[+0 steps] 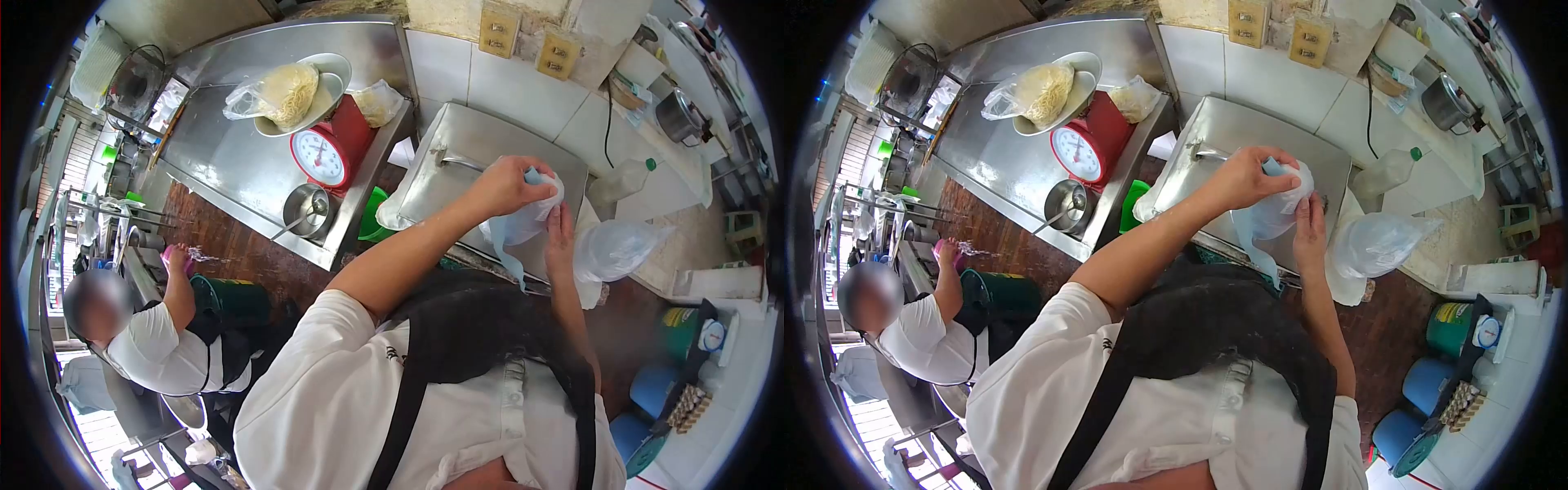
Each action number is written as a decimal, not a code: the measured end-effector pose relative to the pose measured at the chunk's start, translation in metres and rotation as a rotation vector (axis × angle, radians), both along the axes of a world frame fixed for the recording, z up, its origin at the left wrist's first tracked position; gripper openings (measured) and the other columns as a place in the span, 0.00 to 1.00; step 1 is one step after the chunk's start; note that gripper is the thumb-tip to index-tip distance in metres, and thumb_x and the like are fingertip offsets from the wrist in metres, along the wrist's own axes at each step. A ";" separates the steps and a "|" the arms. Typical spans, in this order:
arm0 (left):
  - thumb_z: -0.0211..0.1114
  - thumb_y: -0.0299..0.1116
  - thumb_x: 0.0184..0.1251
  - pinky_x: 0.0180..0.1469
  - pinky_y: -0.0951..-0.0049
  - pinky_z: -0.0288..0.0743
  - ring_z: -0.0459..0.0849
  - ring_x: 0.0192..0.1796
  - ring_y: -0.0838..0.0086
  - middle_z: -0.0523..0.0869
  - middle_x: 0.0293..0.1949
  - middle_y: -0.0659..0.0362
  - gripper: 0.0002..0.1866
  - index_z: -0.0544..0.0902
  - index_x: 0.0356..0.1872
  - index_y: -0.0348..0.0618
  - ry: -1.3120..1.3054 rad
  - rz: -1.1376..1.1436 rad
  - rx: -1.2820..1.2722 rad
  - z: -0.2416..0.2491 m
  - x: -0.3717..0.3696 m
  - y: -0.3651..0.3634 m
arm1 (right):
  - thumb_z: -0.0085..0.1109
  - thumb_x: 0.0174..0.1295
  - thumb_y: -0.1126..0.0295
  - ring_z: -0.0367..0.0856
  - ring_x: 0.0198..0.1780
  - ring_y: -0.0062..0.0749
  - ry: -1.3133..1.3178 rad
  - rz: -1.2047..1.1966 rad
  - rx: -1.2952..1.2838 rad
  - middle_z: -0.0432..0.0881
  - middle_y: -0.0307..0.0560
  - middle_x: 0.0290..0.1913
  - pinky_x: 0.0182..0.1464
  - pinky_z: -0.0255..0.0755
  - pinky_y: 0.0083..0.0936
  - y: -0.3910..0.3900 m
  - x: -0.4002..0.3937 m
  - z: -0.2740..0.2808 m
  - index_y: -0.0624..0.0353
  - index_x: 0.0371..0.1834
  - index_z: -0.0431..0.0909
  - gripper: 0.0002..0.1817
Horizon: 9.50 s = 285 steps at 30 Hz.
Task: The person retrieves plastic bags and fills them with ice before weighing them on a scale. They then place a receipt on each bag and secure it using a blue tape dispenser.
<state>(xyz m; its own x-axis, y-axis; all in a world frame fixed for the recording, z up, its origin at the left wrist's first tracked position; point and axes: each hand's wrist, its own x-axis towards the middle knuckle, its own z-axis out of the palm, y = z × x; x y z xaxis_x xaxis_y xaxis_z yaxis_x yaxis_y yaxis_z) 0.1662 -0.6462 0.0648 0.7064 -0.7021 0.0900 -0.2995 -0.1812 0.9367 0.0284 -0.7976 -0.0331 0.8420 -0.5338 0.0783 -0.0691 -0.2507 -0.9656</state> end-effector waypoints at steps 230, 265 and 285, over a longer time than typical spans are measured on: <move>0.54 0.51 0.83 0.55 0.69 0.76 0.82 0.50 0.73 0.86 0.47 0.58 0.21 0.85 0.51 0.45 0.896 1.171 -1.242 -0.112 -0.376 0.341 | 0.52 0.78 0.68 0.80 0.50 0.35 -0.142 0.975 -0.012 0.81 0.50 0.52 0.57 0.74 0.33 0.423 -0.198 -0.001 0.61 0.57 0.83 0.14; 0.59 0.34 0.69 0.16 0.68 0.71 0.81 0.21 0.67 0.80 0.25 0.60 0.05 0.77 0.32 0.48 0.660 1.844 -1.099 -0.415 -0.877 0.996 | 0.66 0.72 0.69 0.85 0.38 0.21 0.452 1.604 -0.017 0.87 0.40 0.34 0.45 0.79 0.20 0.775 -0.422 0.058 0.65 0.44 0.84 0.09; 0.66 0.36 0.70 0.30 0.66 0.83 0.88 0.28 0.67 0.89 0.37 0.54 0.21 0.80 0.61 0.37 0.923 1.303 0.056 -0.373 -0.571 0.689 | 0.40 0.84 0.53 0.92 0.34 0.46 -0.429 1.250 1.153 0.90 0.66 0.39 0.30 0.86 0.30 0.631 -0.423 0.338 0.69 0.42 0.86 0.30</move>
